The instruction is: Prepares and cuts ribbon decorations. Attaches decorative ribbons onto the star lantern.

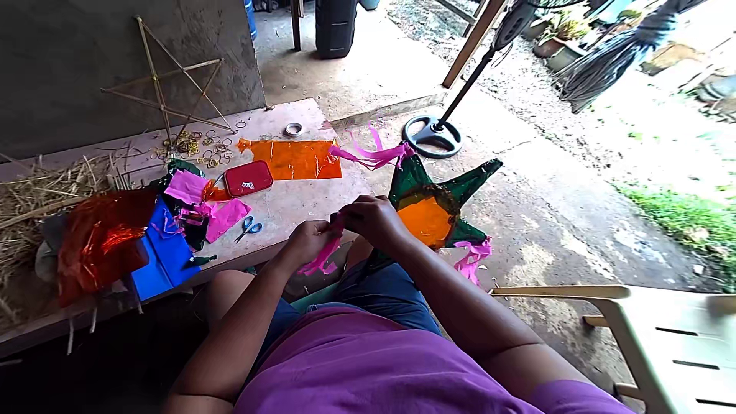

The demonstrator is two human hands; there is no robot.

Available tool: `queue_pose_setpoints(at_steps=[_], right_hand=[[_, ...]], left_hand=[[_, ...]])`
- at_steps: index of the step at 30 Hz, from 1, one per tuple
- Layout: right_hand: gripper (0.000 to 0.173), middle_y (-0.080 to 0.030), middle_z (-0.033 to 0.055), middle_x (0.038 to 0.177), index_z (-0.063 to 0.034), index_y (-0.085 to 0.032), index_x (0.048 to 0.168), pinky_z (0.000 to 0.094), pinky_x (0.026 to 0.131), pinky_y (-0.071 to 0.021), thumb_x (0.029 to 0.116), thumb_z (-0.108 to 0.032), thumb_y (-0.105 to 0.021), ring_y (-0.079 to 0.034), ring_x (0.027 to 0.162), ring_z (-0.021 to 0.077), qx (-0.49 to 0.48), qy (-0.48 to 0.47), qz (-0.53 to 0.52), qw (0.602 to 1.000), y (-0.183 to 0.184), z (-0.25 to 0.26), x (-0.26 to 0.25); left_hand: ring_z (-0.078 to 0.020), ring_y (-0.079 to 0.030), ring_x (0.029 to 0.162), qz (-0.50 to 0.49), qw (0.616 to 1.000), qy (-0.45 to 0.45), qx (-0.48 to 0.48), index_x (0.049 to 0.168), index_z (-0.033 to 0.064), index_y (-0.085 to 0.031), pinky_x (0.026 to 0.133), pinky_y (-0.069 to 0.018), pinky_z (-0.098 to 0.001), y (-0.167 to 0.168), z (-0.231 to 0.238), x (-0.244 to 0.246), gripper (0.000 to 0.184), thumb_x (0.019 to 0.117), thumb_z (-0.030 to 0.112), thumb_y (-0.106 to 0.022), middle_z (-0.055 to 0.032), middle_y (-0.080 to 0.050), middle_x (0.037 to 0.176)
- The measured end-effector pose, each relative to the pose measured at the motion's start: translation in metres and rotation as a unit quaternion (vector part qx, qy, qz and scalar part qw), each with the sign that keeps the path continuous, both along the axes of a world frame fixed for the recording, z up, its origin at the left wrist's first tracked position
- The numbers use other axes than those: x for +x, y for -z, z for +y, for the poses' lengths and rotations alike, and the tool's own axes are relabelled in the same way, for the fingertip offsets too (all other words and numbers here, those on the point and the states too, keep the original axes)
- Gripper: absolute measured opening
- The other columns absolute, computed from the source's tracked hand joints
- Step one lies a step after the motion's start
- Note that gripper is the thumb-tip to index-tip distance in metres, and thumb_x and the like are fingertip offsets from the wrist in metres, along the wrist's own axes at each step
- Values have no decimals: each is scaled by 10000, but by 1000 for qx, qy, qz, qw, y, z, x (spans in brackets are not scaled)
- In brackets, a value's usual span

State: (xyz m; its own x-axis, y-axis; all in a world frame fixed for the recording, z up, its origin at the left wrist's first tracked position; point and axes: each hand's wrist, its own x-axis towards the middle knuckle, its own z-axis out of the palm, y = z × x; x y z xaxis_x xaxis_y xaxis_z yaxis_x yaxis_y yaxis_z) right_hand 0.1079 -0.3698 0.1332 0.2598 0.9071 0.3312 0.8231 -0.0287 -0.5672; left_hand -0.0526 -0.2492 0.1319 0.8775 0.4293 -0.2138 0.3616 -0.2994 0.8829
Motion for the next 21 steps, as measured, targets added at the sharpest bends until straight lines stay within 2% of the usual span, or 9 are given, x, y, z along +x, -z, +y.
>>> queue_pose_setpoints(at_steps=[4,14,19,21], right_hand=[[135,-723,97,910,-66,-792,997,565,917,-491,942,-171,-728,-690,874,257,-2,-5,10,1000,0,0,0],[139,-729,106,938,-67,-793,1001,575,907,-490,950,-177,-723,-693,898,273,-8,16,10,1000,-3,0,3],[156,-746,112,965,-75,-792,1026,581,949,-489,967,-193,-709,-702,940,284,-13,41,3,999,-7,-3,9],[149,-724,101,949,-79,-790,1025,585,925,-495,968,-188,-707,-691,907,273,-8,43,9,999,-8,-4,11]], left_hand=[[-80,-601,689,-3,1000,-20,-14,973,4,-711,707,-521,-315,5,1,-1,205,1023,191,-642,-50,-674,791],[-33,-553,631,-18,998,-32,-51,940,0,-690,635,-484,-222,8,0,0,113,972,108,-696,-11,-638,748],[-40,-608,757,17,997,-10,-73,1011,4,-706,753,-524,-261,23,2,-3,142,966,140,-707,-23,-678,866],[-88,-604,782,44,998,-12,-49,1043,2,-684,779,-519,-313,25,6,-7,207,960,186,-727,-56,-659,887]])
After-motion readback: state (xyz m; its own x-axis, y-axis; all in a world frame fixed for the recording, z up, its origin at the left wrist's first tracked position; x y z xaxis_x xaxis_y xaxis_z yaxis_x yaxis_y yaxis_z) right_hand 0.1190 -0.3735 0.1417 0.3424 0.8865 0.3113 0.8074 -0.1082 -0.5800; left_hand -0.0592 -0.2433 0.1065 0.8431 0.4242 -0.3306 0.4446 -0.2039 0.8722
